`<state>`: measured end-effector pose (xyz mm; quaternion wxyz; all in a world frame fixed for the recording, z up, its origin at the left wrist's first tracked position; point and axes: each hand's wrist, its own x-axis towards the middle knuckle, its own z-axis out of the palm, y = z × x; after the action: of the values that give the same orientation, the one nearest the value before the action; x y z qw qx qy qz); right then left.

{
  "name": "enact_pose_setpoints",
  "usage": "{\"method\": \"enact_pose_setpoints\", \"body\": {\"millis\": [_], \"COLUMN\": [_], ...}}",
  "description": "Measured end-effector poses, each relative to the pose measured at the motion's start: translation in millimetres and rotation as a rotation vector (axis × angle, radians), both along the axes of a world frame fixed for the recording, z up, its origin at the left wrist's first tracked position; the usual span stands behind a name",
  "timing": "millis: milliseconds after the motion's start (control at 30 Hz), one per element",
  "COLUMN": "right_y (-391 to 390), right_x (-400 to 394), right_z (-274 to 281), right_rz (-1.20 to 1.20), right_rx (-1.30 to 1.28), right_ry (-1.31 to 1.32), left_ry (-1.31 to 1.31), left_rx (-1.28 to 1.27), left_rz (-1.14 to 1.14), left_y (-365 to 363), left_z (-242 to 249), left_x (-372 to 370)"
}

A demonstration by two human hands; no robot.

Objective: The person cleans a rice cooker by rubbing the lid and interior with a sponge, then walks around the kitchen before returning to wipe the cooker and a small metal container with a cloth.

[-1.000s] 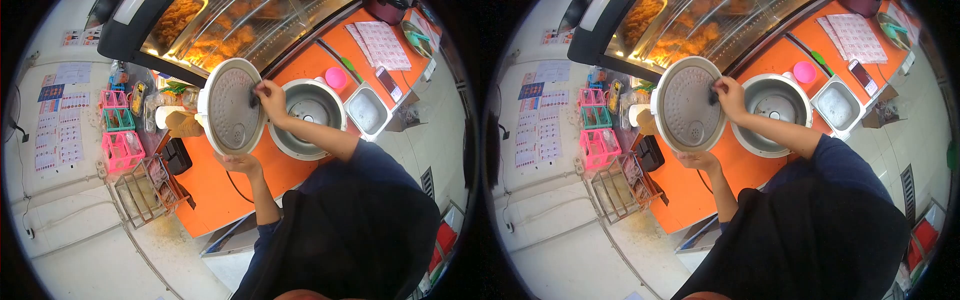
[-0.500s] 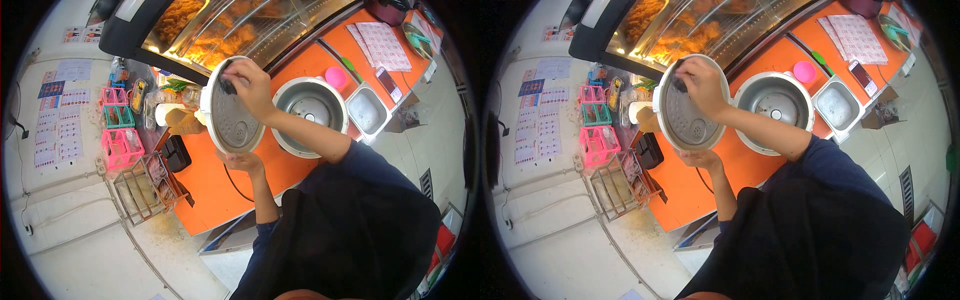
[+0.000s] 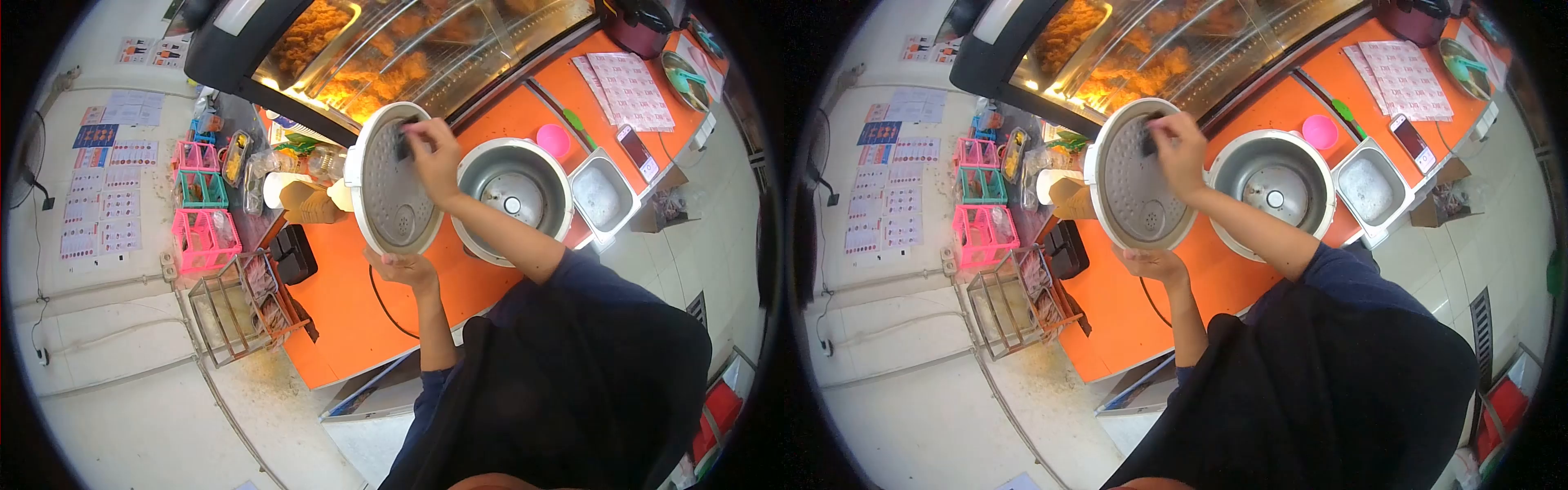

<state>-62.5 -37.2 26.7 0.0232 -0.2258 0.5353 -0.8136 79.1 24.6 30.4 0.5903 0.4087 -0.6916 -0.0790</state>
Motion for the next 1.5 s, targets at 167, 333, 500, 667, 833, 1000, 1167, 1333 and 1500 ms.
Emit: {"method": "enact_pose_setpoints", "body": {"millis": [167,333,500,667,833,1000,1167,1333,1500], "right_y": [1.4,13.9,6.5,22.7,7.5,21.7,14.7,30.6,27.7], "right_x": [-7.6,9.9,-2.9,15.3,-3.0,-1.9,-9.8,7.0,19.9], "right_z": [-12.0,27.5,-26.2,48.3,0.6,18.9,-13.5,55.7,3.1], "right_rz": [-0.008,0.071,0.056,0.169,0.070,0.109,0.036,-0.054,0.033], "right_rx": [0.144,-0.052,0.206,-0.103,0.066,-0.007,0.096,0.004,0.007], "right_ry": [-0.290,-0.058,-0.264,-0.043,-0.179,0.017,-0.041,0.307,0.418], "left_ry": [-0.033,-0.079,-0.069,-0.095,-0.073,-0.078,-0.099,-0.098,-0.021], "left_rx": [-0.068,0.002,0.059,0.050,0.021,0.022,-0.009,-0.011,0.005], "left_rz": [0.003,-0.009,-0.038,-0.040,-0.007,-0.031,-0.034,-0.041,-0.017], "left_y": [2.0,6.8,-1.1,1.1,2.0,3.5,-2.1,0.7,-4.6], "left_z": [-5.1,-2.6,-7.9,-14.2,0.7,-12.3,-6.7,-11.9,-2.8], "left_x": [-0.5,5.3,9.5,13.8,4.5,9.9,6.7,8.1,5.1]}}
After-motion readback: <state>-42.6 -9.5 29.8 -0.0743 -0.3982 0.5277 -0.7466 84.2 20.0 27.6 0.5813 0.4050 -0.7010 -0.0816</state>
